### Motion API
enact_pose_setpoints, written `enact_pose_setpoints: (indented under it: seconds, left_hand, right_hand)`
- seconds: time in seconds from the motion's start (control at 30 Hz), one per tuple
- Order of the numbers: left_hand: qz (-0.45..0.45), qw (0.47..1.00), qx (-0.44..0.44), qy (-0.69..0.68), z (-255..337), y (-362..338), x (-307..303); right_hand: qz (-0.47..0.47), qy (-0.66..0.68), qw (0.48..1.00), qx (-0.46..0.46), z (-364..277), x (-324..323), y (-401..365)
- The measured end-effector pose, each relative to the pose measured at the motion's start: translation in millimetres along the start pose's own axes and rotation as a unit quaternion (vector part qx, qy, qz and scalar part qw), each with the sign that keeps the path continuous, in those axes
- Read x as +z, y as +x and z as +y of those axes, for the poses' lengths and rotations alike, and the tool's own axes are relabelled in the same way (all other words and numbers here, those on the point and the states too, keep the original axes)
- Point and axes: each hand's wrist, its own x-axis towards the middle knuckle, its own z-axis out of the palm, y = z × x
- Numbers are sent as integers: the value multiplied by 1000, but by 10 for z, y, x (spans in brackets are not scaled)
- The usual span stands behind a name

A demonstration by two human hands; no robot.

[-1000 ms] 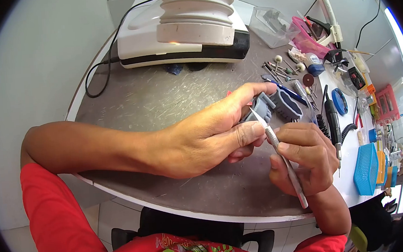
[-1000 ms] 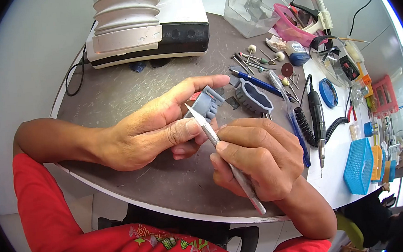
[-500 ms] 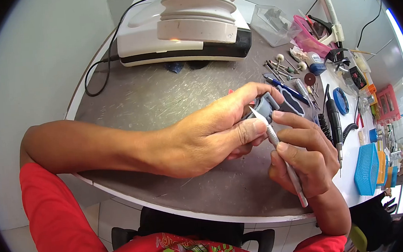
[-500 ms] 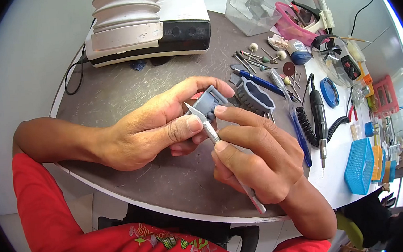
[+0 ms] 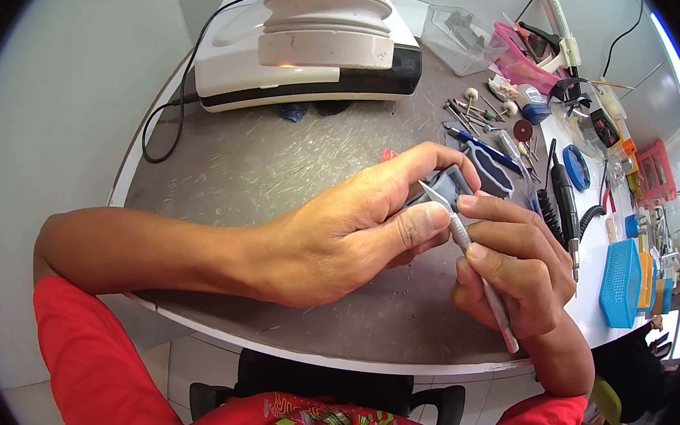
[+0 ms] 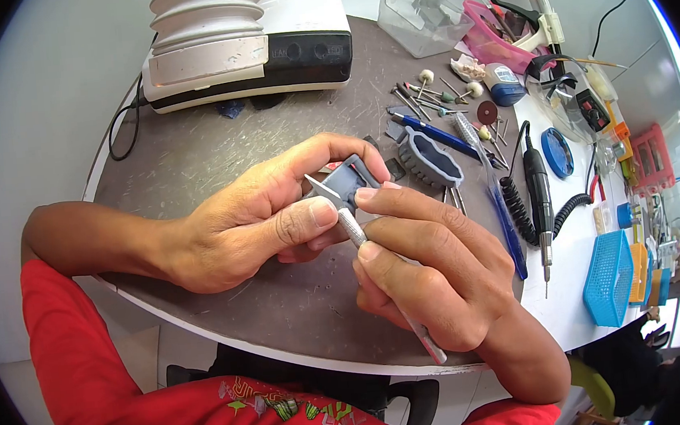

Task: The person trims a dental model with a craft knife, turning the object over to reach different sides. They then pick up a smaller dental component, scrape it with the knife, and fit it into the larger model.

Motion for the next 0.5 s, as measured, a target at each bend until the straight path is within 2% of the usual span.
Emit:
enact_pose_setpoints:
  seconds: [0.27,0.5]
  left_hand:
    - [2,1000,-6,13,21,5,5]
    - [2,1000,22,15,29,9,12]
  right_hand:
    - [5,-5,1000,-2,-7,6,0]
    - [19,13,1000,-5,12,14,-10]
